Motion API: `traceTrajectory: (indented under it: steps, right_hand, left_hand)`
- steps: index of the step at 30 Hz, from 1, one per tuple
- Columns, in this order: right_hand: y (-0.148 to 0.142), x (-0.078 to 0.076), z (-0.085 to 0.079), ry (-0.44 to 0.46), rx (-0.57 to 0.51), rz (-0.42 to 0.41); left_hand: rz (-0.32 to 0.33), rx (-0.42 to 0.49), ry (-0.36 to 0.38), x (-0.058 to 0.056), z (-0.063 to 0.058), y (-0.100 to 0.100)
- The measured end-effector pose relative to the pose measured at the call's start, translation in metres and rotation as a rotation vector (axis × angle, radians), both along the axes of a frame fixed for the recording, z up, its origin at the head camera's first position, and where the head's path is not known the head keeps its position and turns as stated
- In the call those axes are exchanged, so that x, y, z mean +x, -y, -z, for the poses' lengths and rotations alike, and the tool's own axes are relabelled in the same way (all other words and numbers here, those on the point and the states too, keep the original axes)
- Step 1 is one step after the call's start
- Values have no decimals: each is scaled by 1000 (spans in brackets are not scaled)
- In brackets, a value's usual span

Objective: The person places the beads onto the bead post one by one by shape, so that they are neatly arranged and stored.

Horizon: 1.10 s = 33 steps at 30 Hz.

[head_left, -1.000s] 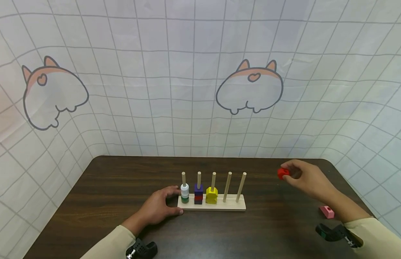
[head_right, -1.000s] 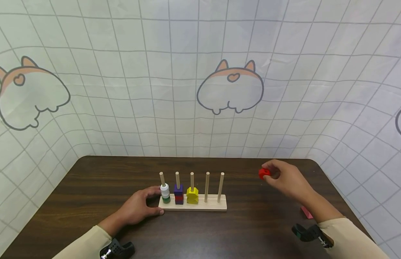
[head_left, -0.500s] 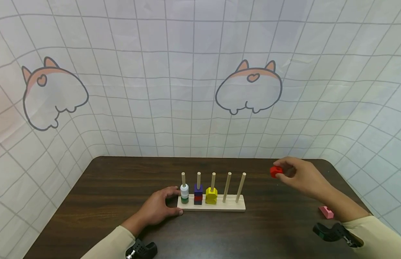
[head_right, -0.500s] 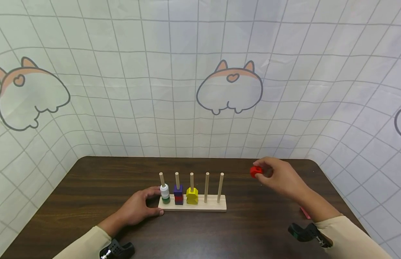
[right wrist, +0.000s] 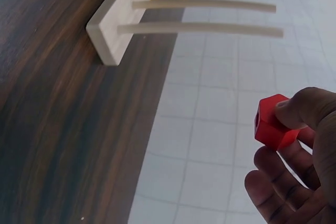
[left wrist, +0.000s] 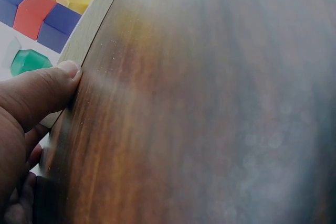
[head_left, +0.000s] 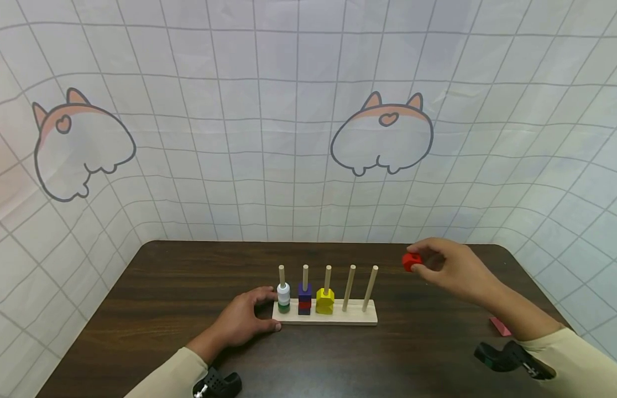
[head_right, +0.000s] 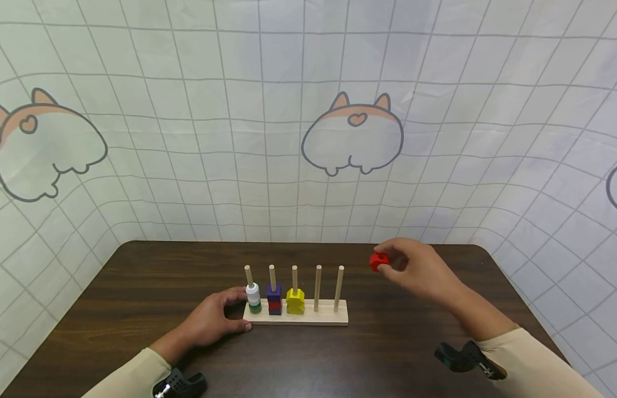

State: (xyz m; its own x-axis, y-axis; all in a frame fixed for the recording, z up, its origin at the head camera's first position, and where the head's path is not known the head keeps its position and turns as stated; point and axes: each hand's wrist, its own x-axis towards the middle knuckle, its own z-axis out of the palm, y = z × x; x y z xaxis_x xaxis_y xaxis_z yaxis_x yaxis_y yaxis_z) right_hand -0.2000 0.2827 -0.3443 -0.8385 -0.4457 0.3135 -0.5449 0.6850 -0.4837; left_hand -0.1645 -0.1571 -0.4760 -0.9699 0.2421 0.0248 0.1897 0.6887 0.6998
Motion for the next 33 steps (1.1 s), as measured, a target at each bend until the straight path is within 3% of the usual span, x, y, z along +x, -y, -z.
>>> traceTrajectory:
  steps: [9,33]
  right_hand:
    - [15,3,-9,-28,-11,-47]
    - [49,6,-21,-21,-49,-130]
  left_hand:
    - [25,12,-26,1,1,1]
    - [11,7,-8,0,0,0]
